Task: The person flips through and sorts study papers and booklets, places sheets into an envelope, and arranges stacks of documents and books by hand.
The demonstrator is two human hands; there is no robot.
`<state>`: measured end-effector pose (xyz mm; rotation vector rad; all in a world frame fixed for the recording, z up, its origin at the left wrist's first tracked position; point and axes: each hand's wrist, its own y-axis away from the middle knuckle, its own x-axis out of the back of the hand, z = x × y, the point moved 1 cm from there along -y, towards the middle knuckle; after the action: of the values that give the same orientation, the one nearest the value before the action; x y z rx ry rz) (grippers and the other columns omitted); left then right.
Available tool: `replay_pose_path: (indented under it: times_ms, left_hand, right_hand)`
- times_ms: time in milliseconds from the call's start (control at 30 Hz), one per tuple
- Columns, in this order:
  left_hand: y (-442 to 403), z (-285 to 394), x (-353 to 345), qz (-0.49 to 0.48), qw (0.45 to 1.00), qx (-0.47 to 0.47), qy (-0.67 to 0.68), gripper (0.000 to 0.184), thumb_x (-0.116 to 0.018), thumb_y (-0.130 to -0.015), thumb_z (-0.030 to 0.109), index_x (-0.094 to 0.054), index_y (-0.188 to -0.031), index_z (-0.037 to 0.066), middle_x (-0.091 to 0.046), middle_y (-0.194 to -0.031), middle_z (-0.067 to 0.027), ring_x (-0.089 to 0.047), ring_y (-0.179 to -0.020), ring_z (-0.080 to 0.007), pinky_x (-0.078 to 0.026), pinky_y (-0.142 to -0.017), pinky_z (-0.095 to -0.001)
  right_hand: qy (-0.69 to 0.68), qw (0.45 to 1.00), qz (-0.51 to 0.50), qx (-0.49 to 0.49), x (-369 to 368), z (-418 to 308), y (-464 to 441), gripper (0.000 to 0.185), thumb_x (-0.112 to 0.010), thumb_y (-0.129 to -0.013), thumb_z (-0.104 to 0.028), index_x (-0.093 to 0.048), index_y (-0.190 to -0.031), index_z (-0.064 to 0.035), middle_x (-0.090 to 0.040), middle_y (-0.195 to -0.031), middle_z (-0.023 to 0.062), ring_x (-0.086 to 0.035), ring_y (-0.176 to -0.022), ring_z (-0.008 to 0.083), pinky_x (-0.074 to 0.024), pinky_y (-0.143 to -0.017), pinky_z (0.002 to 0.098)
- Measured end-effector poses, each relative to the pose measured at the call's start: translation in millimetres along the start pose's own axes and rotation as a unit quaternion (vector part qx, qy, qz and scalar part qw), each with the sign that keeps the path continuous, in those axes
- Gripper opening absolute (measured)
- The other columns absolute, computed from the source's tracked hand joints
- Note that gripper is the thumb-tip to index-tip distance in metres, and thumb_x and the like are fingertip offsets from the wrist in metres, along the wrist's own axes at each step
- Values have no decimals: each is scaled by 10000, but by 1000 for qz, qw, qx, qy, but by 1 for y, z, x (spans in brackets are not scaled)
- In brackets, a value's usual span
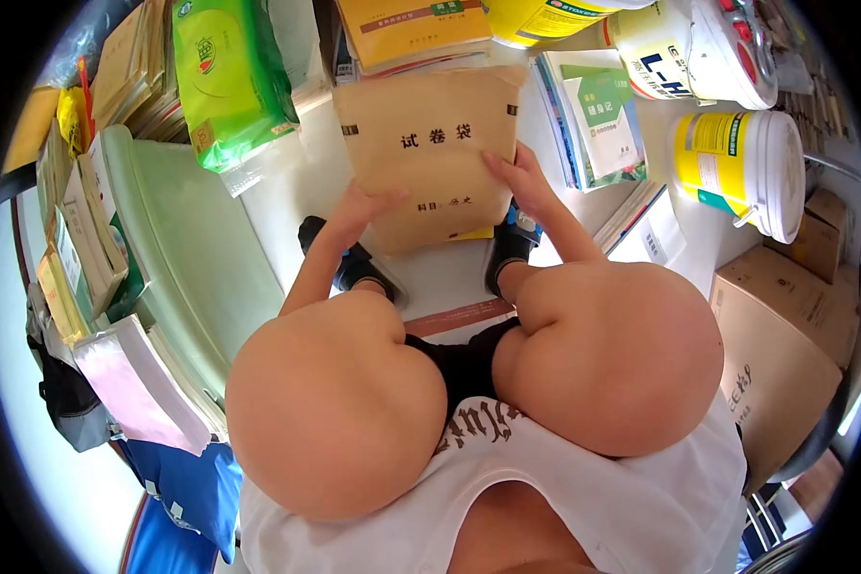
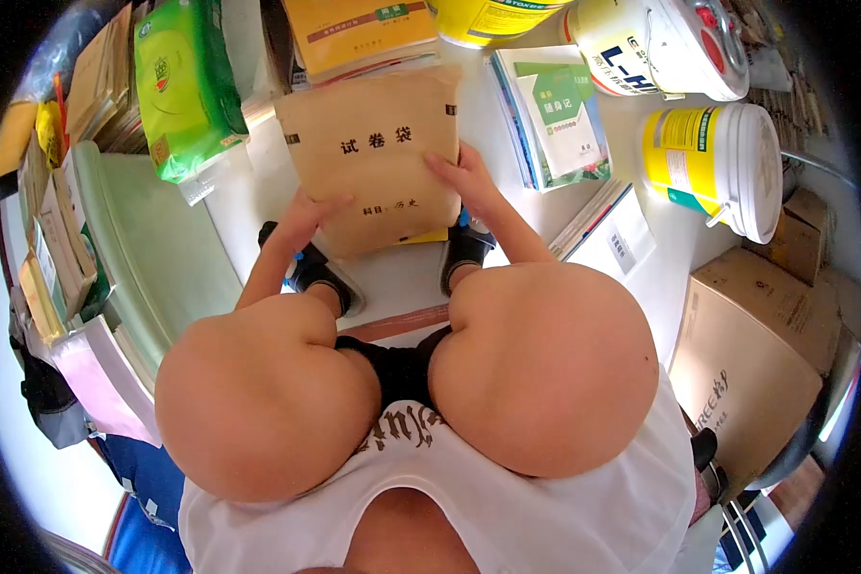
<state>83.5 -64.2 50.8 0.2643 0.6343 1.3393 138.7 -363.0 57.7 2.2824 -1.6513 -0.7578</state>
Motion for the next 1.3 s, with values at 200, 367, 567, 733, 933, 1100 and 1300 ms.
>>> replay_pose_path:
  times_ms: [200, 367, 567, 733, 933, 1100, 1300]
  left_hand:
    - [13, -19, 13, 33, 992, 50, 108, 470, -730, -919, 95, -537, -1338, 9, -660, -1226, -107, -658, -1088, -215, -567, -927, -364]
    - [13, -50, 36, 64, 985, 80, 139, 423, -701, -932, 65, -547, -1321, -1, -663, -1222, -127, -668, -1078, -233, -578, -910, -383]
    - [-6, -77, 46, 57, 989, 63, 124, 467, -718, -934, 154, -542, -1338, -2, -654, -1250, -136, -670, -1082, -242, -572, -913, -389]
    - [-17, -77, 28, 159, 960, -57, -223, 444, -712, -922, 194, -557, -1284, -11, -664, -1190, -214, -670, -1051, -363, -547, -898, -427]
    - [-33, -86, 23, 187, 870, -160, -428, 479, -736, -872, 249, -533, -1225, -4, -633, -1044, -235, -610, -1006, -422, -498, -885, -488]
    - [-32, -77, 18, 185, 940, -72, -279, 481, -753, -867, 230, -531, -1227, 0, -663, -1079, -181, -645, -1023, -319, -514, -897, -405]
    - [-31, -77, 17, 125, 982, -17, -138, 465, -658, -976, 275, -514, -1336, 17, -680, -1156, -97, -651, -1006, -192, -531, -882, -341]
  right_hand:
    - [-103, 990, -27, -91, -16, 25, -10, 440, -605, -1031, -290, -525, -1365, -13, -650, -1247, 63, -613, -1122, 167, -507, -957, 359]
    - [339, 940, -1, -50, -3, 50, -34, 416, -598, -1021, -276, -536, -1320, 6, -639, -1270, 173, -618, -1172, 285, -506, -960, 416]
    - [435, 879, 195, 4, 31, 73, -44, 482, -637, -949, -341, -552, -1237, 37, -686, -1107, 267, -650, -1105, 386, -513, -937, 439]
    - [365, 906, 203, -64, 40, 91, -60, 516, -657, -911, -357, -565, -1210, 53, -699, -1080, 271, -685, -1017, 404, -532, -907, 448]
    - [352, 924, 147, -20, 12, 60, -42, 461, -655, -899, -311, -589, -1063, 114, -696, -937, 281, -706, -836, 389, -555, -723, 438]
    - [375, 910, 177, -23, 20, 72, -51, 457, -666, -886, -289, -566, -1042, 128, -692, -905, 267, -705, -815, 377, -546, -709, 439]
    - [322, 921, 216, -40, 21, 78, -46, 492, -670, -902, -280, -511, -1228, 53, -689, -1040, 256, -690, -974, 367, -529, -861, 446]
